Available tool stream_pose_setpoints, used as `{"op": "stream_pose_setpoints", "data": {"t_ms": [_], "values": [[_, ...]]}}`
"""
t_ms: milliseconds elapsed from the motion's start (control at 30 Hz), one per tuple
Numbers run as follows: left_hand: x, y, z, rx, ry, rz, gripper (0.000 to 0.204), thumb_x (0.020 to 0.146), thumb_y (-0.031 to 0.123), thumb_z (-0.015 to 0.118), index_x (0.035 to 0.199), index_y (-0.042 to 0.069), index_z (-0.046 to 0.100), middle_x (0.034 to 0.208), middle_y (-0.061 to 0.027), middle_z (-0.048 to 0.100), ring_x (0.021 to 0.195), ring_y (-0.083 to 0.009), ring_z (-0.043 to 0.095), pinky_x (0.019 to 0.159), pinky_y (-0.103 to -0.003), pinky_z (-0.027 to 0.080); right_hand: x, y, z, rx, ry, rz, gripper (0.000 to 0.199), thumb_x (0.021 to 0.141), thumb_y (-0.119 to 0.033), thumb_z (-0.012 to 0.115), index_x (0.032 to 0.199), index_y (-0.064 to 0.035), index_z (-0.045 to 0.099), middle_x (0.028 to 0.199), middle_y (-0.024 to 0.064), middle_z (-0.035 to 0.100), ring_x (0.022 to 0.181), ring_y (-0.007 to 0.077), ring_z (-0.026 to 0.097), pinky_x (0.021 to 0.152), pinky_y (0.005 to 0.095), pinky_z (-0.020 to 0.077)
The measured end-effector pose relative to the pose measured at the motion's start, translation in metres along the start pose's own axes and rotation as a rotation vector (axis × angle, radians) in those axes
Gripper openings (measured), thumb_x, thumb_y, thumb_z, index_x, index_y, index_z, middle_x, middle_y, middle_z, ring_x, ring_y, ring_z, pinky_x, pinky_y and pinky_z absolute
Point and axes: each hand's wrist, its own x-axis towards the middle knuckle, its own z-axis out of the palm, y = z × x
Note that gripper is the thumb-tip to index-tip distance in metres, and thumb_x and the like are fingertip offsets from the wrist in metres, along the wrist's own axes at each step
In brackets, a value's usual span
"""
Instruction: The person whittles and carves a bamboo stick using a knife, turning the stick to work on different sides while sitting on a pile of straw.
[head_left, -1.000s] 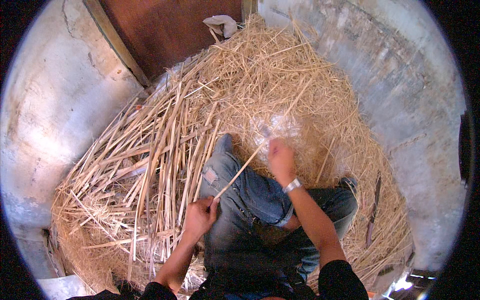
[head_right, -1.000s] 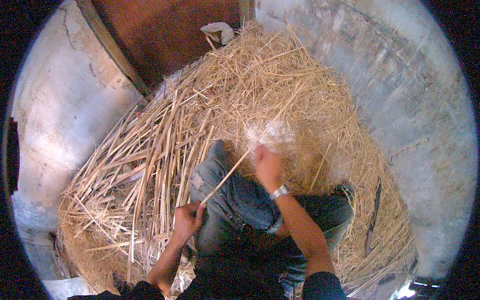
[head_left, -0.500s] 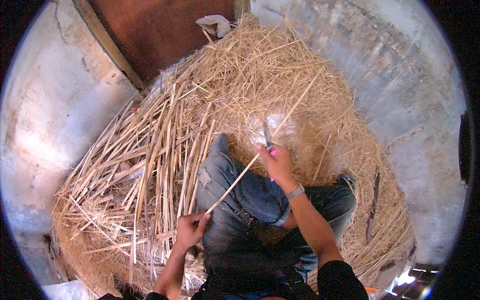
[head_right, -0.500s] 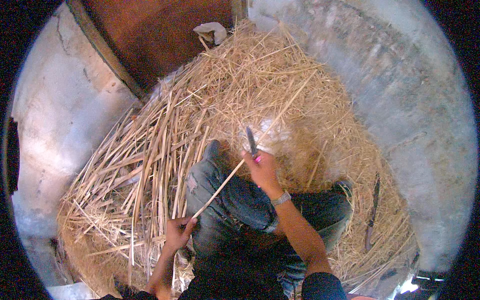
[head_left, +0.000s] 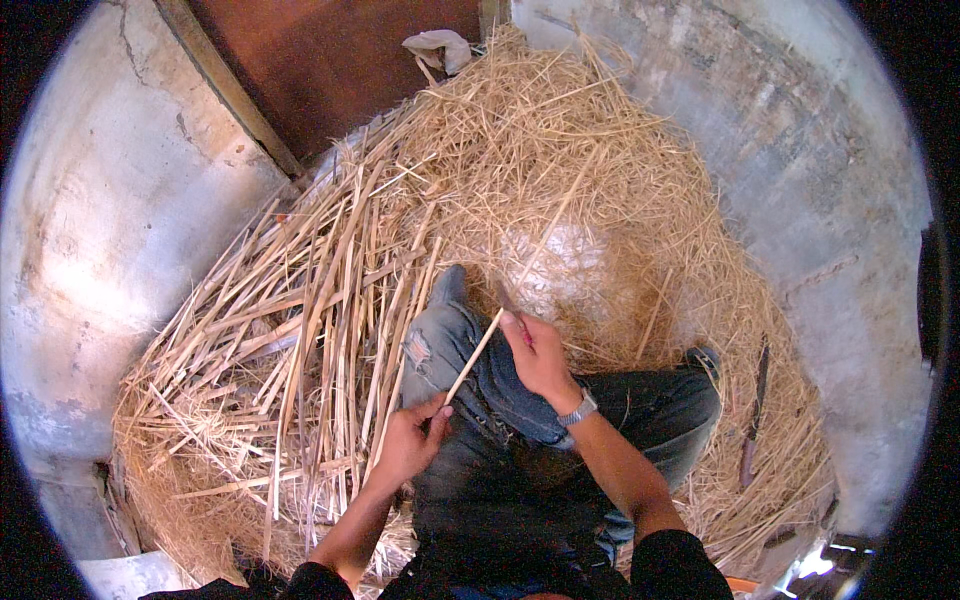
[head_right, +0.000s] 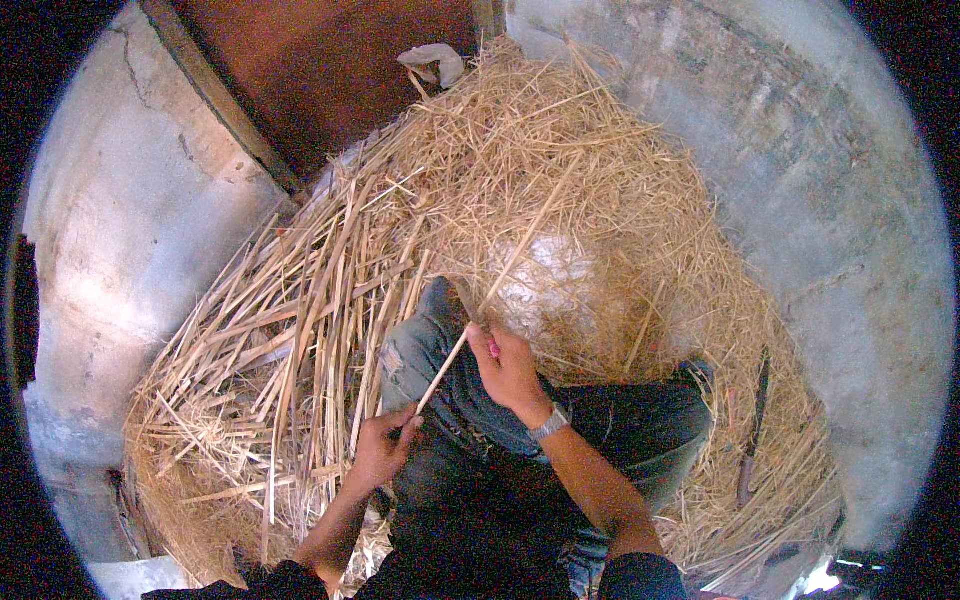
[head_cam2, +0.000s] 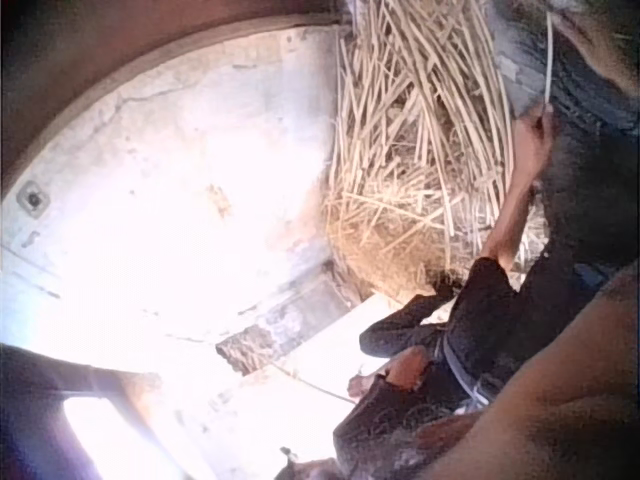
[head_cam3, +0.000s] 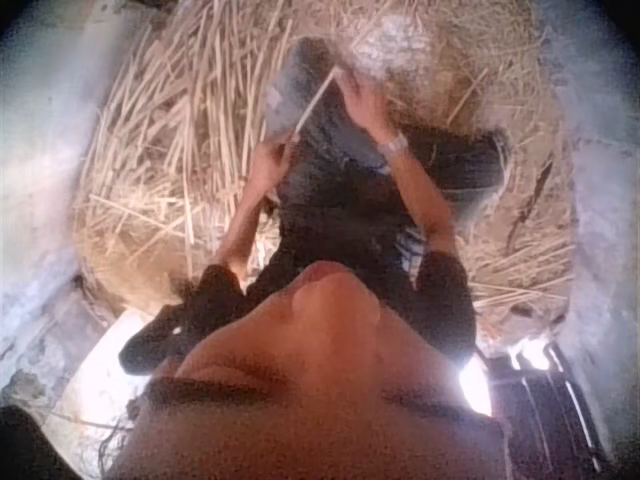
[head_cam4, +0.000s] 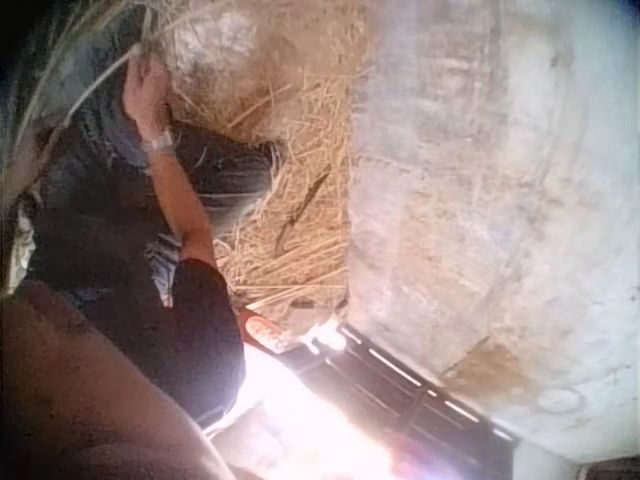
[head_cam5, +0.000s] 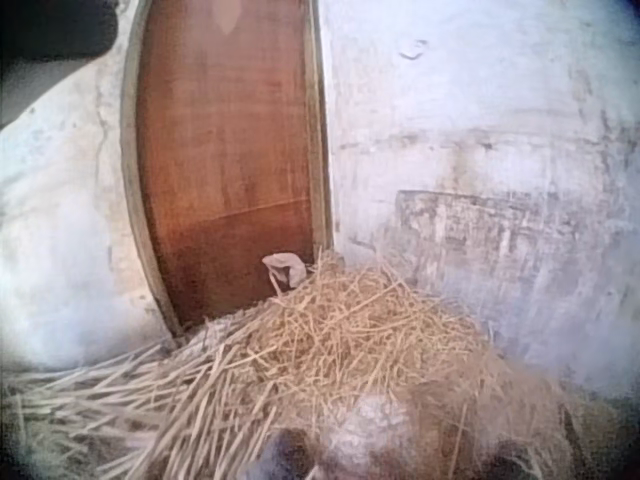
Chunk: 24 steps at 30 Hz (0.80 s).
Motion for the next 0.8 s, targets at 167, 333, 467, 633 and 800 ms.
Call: {"op": "stream_pose_setpoints", "data": {"t_ms": [167, 333, 467, 633, 800], "values": [[0.004, 0.001, 0.001, 0.099, 0.090, 0.033, 0.024, 0.094, 0.018, 0.067, 0.107, -0.002, 0.072, 0.076, -0.0158, 0.071, 0.063, -0.0187, 0.068, 0.063, -0.032, 0.052, -0.019, 0.009, 0.002, -0.084, 0.047, -0.156, 0.032, 0.104, -0.027, 0.046, 0.089, 0.0001, 0.055, 0.074, 0.0257, 0.062, 0.072, 0.0455, 0.062, 0.061, 0.0524, 0.0459], [0.008, 0.007, 0.006, 0.179, 0.123, 0.015, 0.020, 0.092, 0.019, 0.068, 0.097, 0.001, 0.074, 0.073, -0.0171, 0.070, 0.064, -0.0230, 0.070, 0.062, -0.034, 0.052, -0.033, 0.004, 0.001, -0.334, -0.307, -0.062, 0.038, 0.102, -0.037, 0.046, 0.094, -0.0026, 0.057, 0.069, 0.0269, 0.063, 0.064, 0.0487, 0.062, 0.056, 0.0561, 0.0500], [0.008, -0.004, 0.010, 0.303, 0.215, 0.140, 0.016, 0.090, 0.017, 0.068, 0.098, 0.004, 0.074, 0.065, -0.0200, 0.064, 0.054, -0.0307, 0.064, 0.053, -0.038, 0.050, -0.029, -0.010, 0.011, -0.518, -0.384, -0.069, 0.047, 0.102, -0.045, 0.043, 0.091, -0.0035, 0.061, 0.066, 0.0251, 0.063, 0.061, 0.0461, 0.064, 0.055, 0.0564, 0.0518], [0.003, -0.029, 0.018, 0.445, 0.231, 0.246, 0.013, 0.089, 0.014, 0.068, 0.096, 0.005, 0.073, 0.067, -0.0201, 0.064, 0.057, -0.0355, 0.065, 0.053, -0.043, 0.051, 0.020, 0.033, -0.004, -0.492, -0.174, -0.006, 0.056, 0.104, -0.042, 0.038, 0.082, 0.0016, 0.064, 0.071, 0.0278, 0.063, 0.067, 0.0482, 0.062, 0.063, 0.0560, 0.0503], [0.000, -0.028, 0.025, 0.403, 0.316, 0.286, 0.009, 0.087, 0.010, 0.067, 0.092, 0.004, 0.072, 0.064, -0.0184, 0.063, 0.054, -0.0333, 0.064, 0.051, -0.043, 0.050, 0.003, -0.007, -0.006, -0.394, -0.401, -0.049, 0.055, 0.103, -0.045, 0.039, 0.085, -0.0006, 0.066, 0.077, 0.0270, 0.065, 0.070, 0.0478, 0.063, 0.065, 0.0555, 0.0517]]}}
